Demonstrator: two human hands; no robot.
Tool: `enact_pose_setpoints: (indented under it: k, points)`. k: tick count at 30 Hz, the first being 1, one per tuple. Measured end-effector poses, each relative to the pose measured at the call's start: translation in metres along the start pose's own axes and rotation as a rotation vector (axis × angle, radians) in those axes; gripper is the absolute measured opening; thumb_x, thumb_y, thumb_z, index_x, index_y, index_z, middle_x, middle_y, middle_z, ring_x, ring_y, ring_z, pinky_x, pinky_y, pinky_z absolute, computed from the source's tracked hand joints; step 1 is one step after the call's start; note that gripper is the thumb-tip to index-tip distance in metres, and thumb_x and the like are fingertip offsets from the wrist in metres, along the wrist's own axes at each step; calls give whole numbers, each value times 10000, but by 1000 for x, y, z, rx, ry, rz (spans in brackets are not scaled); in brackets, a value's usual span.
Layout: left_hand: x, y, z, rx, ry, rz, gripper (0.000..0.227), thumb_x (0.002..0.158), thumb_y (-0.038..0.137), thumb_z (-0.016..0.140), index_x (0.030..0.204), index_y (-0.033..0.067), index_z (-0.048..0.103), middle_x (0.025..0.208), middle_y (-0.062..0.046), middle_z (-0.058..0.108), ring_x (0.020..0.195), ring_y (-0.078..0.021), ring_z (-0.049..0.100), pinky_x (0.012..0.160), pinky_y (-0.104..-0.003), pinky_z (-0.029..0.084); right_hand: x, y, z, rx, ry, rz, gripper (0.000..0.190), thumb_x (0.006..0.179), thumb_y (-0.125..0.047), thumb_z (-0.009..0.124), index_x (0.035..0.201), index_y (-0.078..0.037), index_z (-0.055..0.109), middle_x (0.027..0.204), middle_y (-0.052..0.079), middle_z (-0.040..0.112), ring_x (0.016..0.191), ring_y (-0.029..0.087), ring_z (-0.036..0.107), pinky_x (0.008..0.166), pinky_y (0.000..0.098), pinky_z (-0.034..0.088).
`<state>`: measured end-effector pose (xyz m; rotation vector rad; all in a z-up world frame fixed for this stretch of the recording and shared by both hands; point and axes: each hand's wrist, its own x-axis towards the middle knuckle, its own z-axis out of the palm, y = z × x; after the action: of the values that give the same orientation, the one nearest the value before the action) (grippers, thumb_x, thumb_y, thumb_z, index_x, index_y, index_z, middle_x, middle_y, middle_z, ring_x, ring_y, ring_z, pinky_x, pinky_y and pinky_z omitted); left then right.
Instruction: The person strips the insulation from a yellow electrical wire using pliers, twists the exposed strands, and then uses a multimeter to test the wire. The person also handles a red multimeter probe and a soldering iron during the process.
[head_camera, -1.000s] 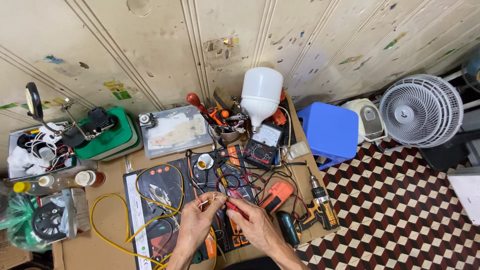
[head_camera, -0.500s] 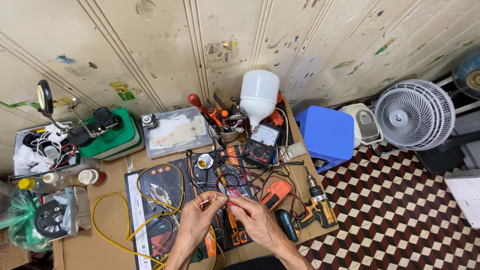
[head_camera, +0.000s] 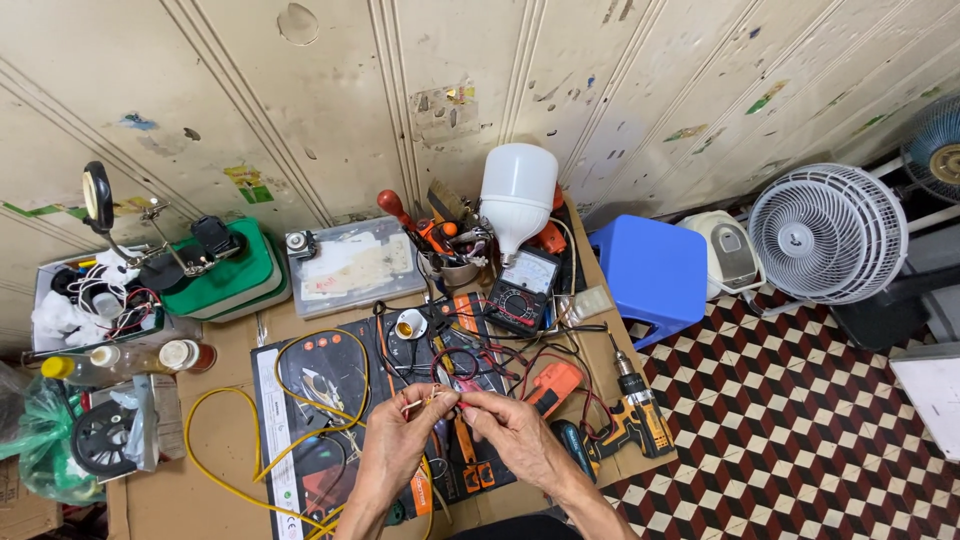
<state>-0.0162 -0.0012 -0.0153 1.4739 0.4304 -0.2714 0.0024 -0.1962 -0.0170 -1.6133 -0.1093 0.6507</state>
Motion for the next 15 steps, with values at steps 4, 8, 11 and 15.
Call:
enact_pose_setpoints:
  k: [4, 8, 11, 15]
  points:
    - [0, -1, 0, 15, 13, 16, 228, 884, 201, 758, 990, 4, 802, 855, -10, 776, 766, -51, 651, 694, -216, 522, 1, -7, -3, -41, -8, 28, 385, 1007, -213, 597, 1320, -1, 673, 839, -19, 655, 783, 50, 589, 695, 211, 501]
    - [2, -2, 0, 21, 35, -15, 229, 882, 203, 762, 1002, 12, 804, 857, -13, 777, 765, -53, 647, 693, -220, 517, 6, -6, -5, -63, -30, 46, 396, 1002, -206, 586, 1336, -7, 665, 828, -19, 661, 770, 50, 593, 677, 211, 494]
    - [5, -4, -1, 11, 39, -26, 229, 881, 201, 761, 1003, 12, 801, 862, -13, 778, 770, -54, 651, 695, -220, 518, 10, -6, -6, -54, -37, 78, 401, 1000, -205, 585, 1342, -9, 660, 814, -17, 660, 756, 50, 590, 665, 213, 490]
    - [10, -8, -3, -13, 23, -12, 226, 887, 195, 754, 999, 4, 796, 868, -14, 777, 775, -56, 657, 703, -217, 523, 13, -11, -8, -50, -49, 111, 407, 1001, -207, 581, 1348, -10, 657, 788, -13, 646, 724, 54, 565, 636, 221, 471]
